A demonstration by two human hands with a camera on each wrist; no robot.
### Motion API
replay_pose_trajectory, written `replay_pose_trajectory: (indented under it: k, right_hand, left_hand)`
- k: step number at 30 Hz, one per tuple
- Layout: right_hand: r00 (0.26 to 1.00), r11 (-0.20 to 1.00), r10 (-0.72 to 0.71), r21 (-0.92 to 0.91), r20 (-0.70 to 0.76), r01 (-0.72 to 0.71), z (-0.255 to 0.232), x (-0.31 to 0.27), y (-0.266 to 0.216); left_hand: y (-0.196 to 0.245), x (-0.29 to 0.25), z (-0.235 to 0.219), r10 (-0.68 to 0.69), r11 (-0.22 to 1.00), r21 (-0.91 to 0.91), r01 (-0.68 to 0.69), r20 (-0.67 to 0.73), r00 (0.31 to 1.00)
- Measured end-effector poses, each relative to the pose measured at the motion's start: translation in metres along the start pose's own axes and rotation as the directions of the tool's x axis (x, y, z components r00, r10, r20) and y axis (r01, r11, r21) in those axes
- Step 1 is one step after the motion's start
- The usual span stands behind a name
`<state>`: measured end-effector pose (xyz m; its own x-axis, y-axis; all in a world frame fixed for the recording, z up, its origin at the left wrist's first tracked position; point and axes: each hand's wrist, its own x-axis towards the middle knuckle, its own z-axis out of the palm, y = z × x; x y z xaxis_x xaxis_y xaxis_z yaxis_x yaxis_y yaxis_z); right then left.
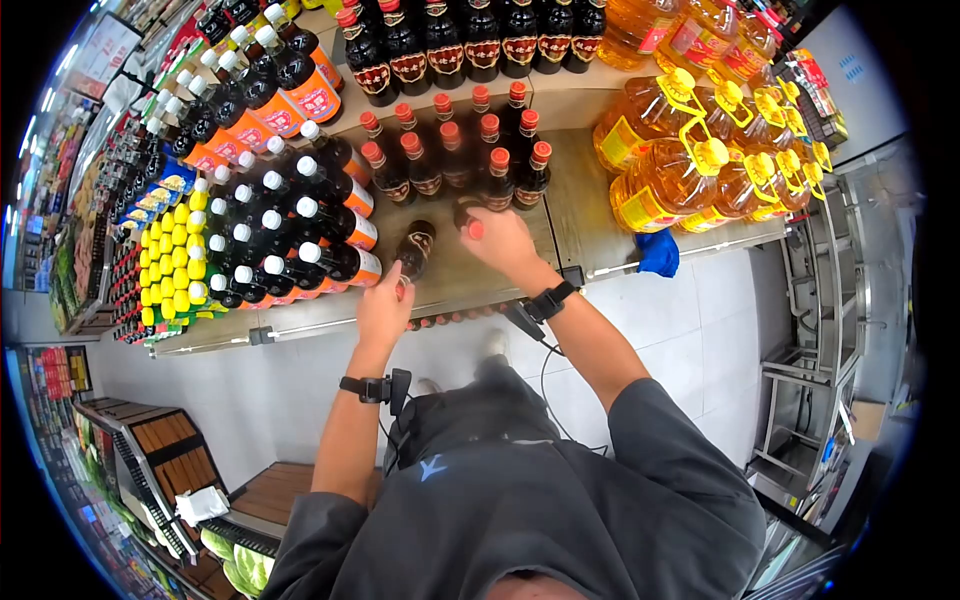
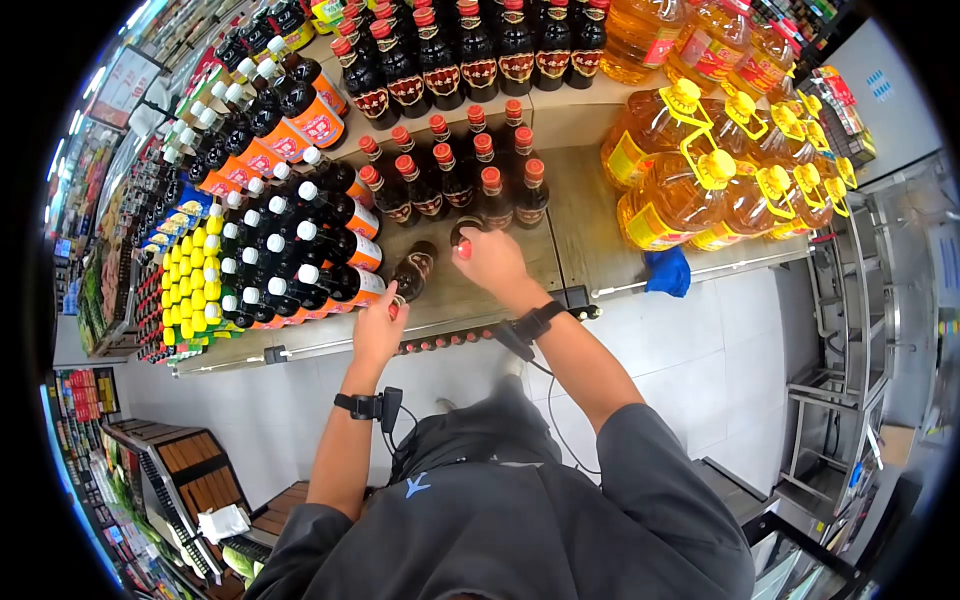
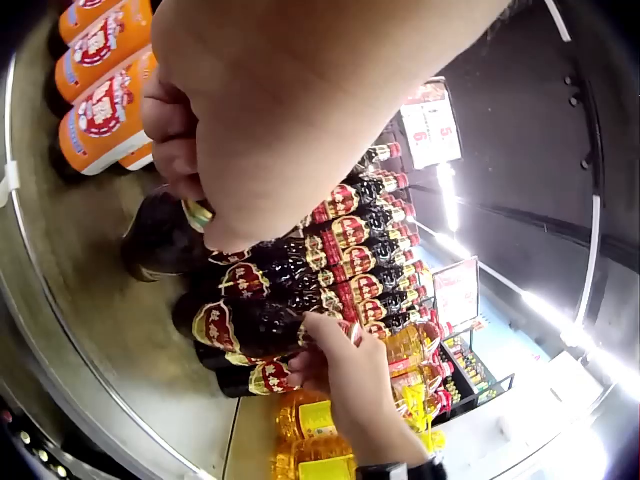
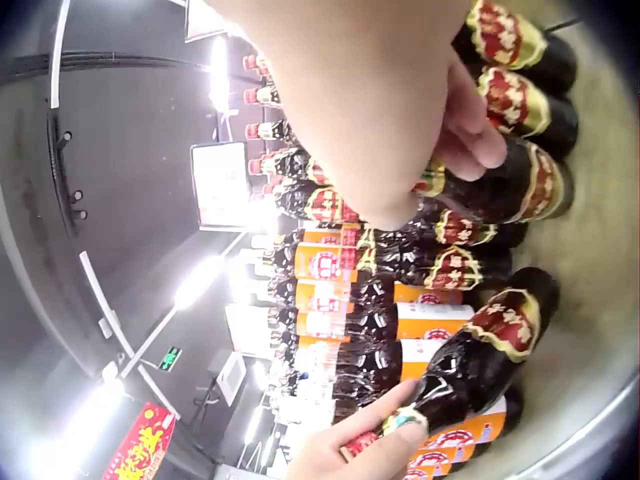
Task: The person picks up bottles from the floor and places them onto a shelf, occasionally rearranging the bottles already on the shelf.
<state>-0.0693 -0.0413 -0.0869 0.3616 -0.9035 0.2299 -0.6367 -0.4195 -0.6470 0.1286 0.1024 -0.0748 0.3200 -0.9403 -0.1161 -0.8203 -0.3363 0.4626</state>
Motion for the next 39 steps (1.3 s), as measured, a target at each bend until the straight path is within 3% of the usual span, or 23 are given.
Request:
replay_pose_trajectory:
  k: [4,6,9,12,14,18,21,25,28,31,35,37,39]
  right_hand:
    - [0.988,0.991,0.082,0.12,-0.134,-0.066,-0.009,-0.038,-0.002]
    - [0.968,0.965,0.166,0.235,-0.189,-0.12,-0.028,-0.064,-0.016]
    - [0.941,0.922,0.313,0.28,-0.127,-0.268,-0.063,-0.112,-0.043]
    - [0.957,0.948,0.25,0.238,-0.146,-0.212,-0.082,-0.161,-0.049]
    - [0.967,0.973,0.217,0.114,-0.136,-0.202,-0.09,-0.19,-0.061]
    - [0.962,0.946,0.26,-0.175,-0.086,-0.272,-0.083,-0.245,-0.081]
    - [0.943,0.915,0.308,-0.232,-0.129,-0.33,-0.071,-0.281,-0.094]
    - [0.892,0.866,0.424,-0.219,-0.159,-0.45,-0.063,-0.328,-0.119]
    - [0.874,0.856,0.449,-0.191,-0.188,-0.481,-0.067,-0.346,-0.145]
    - [0.854,0.843,0.483,-0.16,-0.194,-0.513,-0.07,-0.358,-0.148]
    - [0.857,0.837,0.488,-0.187,-0.167,-0.514,-0.071,-0.358,-0.142]
    - [0.896,0.878,0.431,-0.179,-0.107,-0.444,-0.068,-0.354,-0.131]
    - [0.929,0.91,0.369,-0.192,-0.033,-0.368,-0.063,-0.341,-0.118]
  left_hand:
    - [-0.038,-0.006,-0.007,-0.055,0.877,-0.479,0.039,-0.018,0.998]
    - [-0.034,-0.02,-0.034,-0.057,0.866,-0.497,0.054,0.009,0.998]
    - [-0.039,-0.057,-0.07,-0.041,0.829,-0.556,0.057,0.042,0.998]
    - [-0.071,-0.089,-0.096,-0.035,0.808,-0.583,0.086,0.098,0.995]
    - [-0.094,-0.108,-0.111,-0.014,0.807,-0.583,0.094,0.14,0.99]
    - [-0.132,-0.137,-0.136,0.048,0.944,-0.326,0.048,0.278,0.959]
    - [-0.17,-0.159,-0.129,0.122,0.99,-0.098,-0.097,0.291,0.949]
    - [-0.232,-0.186,-0.109,0.06,0.994,0.062,-0.088,0.354,0.933]
    - [-0.267,-0.211,-0.097,0.027,0.978,0.189,-0.087,0.296,0.955]
    - [-0.278,-0.221,-0.103,-0.101,0.968,0.251,-0.005,0.408,0.907]
    - [-0.288,-0.234,-0.098,-0.108,0.972,0.233,0.029,0.334,0.936]
    - [-0.288,-0.238,-0.086,-0.156,0.952,0.298,0.066,0.29,0.944]
    - [-0.289,-0.245,-0.075,-0.173,0.97,0.208,0.123,0.245,0.954]
